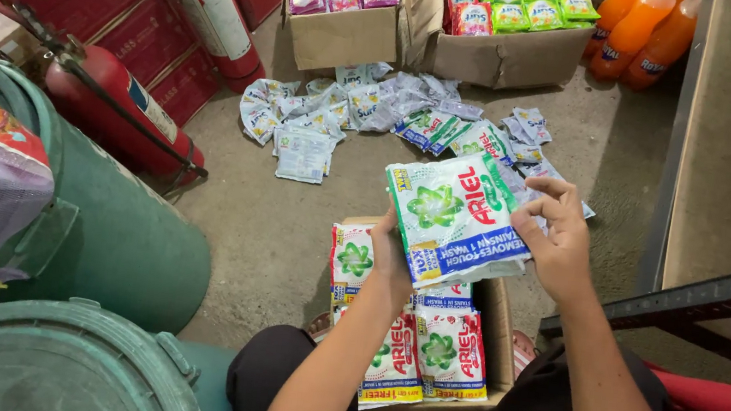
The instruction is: The person picks up detergent packets from the floor and packs them into a cardboard box.
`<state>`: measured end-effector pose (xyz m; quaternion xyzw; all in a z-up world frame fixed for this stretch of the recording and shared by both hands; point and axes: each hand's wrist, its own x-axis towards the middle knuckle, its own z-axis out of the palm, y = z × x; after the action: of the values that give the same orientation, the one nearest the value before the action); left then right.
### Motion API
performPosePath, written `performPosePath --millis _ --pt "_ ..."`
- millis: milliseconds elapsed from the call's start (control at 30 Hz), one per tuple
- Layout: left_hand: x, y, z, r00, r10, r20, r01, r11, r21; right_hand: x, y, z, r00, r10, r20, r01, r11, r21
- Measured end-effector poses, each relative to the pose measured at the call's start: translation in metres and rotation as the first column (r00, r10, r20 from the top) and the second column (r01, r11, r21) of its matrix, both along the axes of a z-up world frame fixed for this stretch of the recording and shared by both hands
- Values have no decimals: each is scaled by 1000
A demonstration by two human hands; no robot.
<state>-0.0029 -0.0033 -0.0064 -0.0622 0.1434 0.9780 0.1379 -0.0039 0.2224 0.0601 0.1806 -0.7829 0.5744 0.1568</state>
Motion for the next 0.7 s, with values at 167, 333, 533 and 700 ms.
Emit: performPosePath --millis 167,333,533,700 --pt "-1 -4 11 999 42 -8 -42 999 -9 -1 -1 -4 999 31 -38 -32 999 -11" --pt "3 -4 24 996 79 39 -75 992 -97 -17 1 -33 993 78 85 -66 989 -136" --pt "1 4 17 999 -36 40 39 997 -68 -16 -6 -27 503 514 695 147 741 -655" --pt "-10 5 10 988 -117 105 136 972 -192 -18 -2 -49 437 445 782 81 846 -527"
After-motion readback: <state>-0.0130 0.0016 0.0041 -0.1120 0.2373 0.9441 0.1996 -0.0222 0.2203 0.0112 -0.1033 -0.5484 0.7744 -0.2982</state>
